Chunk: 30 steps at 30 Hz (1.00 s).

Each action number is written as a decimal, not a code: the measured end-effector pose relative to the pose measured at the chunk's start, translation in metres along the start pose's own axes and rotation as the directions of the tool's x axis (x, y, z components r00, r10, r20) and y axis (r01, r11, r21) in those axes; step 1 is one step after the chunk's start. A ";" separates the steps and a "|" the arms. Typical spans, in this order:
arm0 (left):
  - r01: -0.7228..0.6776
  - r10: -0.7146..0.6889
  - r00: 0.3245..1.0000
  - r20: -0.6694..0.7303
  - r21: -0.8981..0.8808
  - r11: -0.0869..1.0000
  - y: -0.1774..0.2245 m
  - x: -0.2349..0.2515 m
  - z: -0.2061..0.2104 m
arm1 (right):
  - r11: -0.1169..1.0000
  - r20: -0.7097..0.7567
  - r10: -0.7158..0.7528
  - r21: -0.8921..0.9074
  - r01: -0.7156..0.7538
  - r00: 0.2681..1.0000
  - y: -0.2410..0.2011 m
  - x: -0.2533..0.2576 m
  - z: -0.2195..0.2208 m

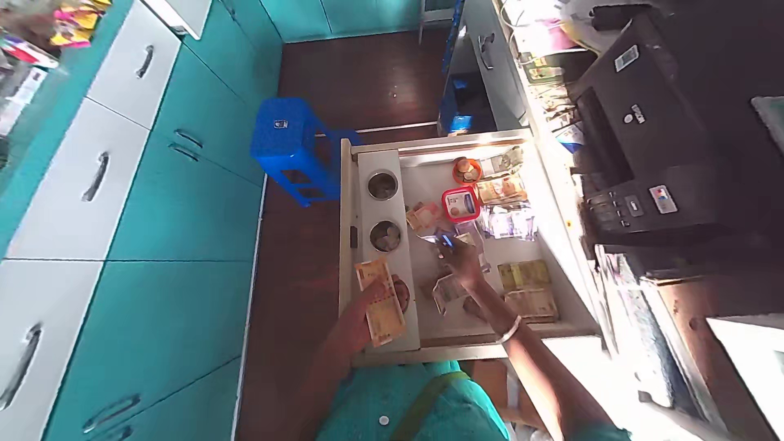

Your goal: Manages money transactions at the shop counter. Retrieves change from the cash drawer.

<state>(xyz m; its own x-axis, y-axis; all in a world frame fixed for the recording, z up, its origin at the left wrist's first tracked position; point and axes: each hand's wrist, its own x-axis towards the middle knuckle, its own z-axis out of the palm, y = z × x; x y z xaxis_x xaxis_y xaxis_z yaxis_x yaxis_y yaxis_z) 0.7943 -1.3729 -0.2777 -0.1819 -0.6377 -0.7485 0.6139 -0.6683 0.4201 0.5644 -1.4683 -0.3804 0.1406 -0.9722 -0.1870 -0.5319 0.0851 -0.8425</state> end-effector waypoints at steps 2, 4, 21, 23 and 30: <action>0.003 -0.005 0.999 0.049 0.058 0.998 -0.002 0.001 0.000 | 0.990 -0.029 0.105 0.096 -0.102 0.994 -0.018 -0.026 -0.022; 0.027 -0.035 0.997 0.071 0.120 0.992 -0.001 0.003 0.003 | 0.973 -0.031 0.141 0.187 -0.133 0.989 -0.034 -0.059 -0.032; -0.009 0.301 0.892 -0.336 0.654 0.756 0.042 -0.045 -0.041 | 0.896 0.413 0.273 -0.438 -0.073 0.869 -0.007 -0.016 -0.013; 0.047 0.273 0.917 -0.289 0.760 0.648 0.058 -0.069 -0.064 | 0.825 0.393 0.325 -0.563 -0.054 0.860 -0.004 -0.009 -0.009; 0.107 -0.107 0.993 -0.044 0.707 0.699 0.030 -0.073 -0.119 | 0.785 -0.057 0.167 -0.596 -0.168 0.984 -0.011 -0.052 -0.056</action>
<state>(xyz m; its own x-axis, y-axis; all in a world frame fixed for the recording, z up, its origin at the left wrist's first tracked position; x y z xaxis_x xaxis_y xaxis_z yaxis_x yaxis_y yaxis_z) 0.9176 -1.3007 -0.2720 -0.2120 -0.5451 -0.8111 -0.1338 -0.8060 0.5766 0.5161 -1.4312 -0.3336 0.0014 -0.9552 -0.2960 -0.9389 0.1006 -0.3292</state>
